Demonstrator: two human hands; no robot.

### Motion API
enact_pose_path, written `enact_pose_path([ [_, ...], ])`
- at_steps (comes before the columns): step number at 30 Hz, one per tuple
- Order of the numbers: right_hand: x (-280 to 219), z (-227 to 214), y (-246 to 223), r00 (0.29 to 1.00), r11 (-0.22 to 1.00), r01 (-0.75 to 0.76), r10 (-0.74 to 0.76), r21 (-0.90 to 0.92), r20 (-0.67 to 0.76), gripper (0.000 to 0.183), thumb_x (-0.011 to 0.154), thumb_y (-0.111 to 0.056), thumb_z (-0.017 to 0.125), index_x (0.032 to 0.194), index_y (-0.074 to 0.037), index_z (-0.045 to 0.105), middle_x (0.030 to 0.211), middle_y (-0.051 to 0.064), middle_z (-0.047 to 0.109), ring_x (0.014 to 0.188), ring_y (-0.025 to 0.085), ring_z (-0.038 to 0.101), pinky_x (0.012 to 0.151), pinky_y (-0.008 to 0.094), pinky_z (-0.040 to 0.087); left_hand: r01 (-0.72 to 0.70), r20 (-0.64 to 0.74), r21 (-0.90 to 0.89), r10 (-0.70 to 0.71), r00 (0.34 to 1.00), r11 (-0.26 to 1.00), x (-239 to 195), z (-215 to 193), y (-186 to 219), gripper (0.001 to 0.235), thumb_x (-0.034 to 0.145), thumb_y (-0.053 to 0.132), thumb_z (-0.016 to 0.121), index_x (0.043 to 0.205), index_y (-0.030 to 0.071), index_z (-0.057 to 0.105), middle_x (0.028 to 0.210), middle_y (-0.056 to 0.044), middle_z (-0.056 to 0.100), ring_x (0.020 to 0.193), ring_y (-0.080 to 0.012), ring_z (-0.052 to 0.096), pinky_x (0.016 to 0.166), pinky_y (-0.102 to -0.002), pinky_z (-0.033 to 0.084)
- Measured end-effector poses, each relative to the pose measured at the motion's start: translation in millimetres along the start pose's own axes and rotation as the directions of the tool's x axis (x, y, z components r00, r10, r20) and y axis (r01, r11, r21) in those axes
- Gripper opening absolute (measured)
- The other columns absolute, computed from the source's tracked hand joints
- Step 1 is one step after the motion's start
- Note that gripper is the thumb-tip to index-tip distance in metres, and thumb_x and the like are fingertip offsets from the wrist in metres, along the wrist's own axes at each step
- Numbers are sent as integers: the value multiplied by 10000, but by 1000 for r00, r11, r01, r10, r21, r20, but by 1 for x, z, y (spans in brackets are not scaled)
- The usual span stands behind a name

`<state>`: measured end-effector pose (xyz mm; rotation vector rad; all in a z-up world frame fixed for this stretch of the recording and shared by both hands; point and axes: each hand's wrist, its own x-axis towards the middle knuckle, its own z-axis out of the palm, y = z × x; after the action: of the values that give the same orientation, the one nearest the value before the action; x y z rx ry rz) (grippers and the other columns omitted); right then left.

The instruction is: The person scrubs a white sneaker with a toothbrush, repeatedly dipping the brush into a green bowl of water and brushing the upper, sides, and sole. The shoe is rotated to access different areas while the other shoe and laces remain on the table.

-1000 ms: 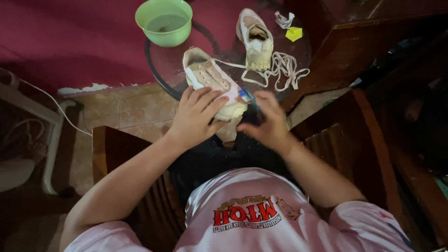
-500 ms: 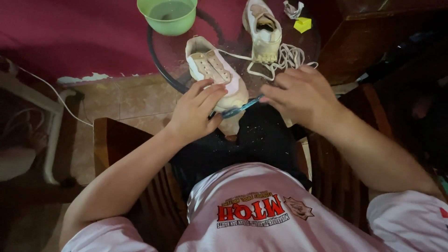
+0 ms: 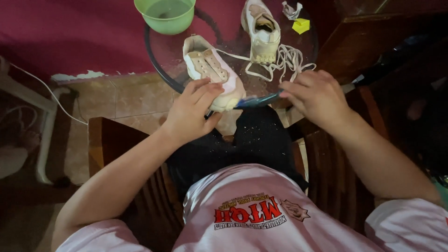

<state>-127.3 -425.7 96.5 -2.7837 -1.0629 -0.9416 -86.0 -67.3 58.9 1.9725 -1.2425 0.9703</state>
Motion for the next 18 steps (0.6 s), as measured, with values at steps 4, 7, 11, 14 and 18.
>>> enact_pose_path([
  [4,-1,7,-14,999,994,-33,36,107,-27,183,1039,-276,692,1150,-144,753,828,53,625,782,298,652,670,414,504,-23,23,-1,23,999,1000,-1,3,2,466,801,185,798,1233,53,687,1165,-98,699,1097,-410,662,958,-428,588],
  [7,8,8,-21,999,976,20,-13,218,-32,168,1034,-221,691,1147,-105,731,807,84,612,754,333,640,628,426,500,-20,44,34,19,999,999,-1,0,4,506,766,192,813,1235,51,684,1162,-104,695,1111,-402,657,931,-435,594],
  [11,-5,18,15,989,964,-130,111,231,93,179,1059,-260,665,1139,-134,763,830,82,663,807,318,670,715,422,532,-19,74,47,15,997,999,-2,-8,2,458,794,211,801,1205,48,684,1134,-110,690,1072,-405,663,901,-451,608],
  [14,8,8,-3,973,896,-204,140,396,184,223,1061,-258,611,1217,-169,743,820,53,652,800,269,653,734,381,522,-34,115,104,23,993,994,-1,-10,2,473,812,298,788,1215,73,683,1135,-99,685,1086,-385,663,877,-442,609],
  [18,17,46,-14,985,927,-3,-63,375,163,193,1044,-270,607,1182,-188,715,770,67,589,801,330,640,711,468,519,-71,219,239,18,975,968,1,-21,10,446,851,355,705,1260,178,680,1153,-41,671,1136,-324,655,776,-392,609],
])
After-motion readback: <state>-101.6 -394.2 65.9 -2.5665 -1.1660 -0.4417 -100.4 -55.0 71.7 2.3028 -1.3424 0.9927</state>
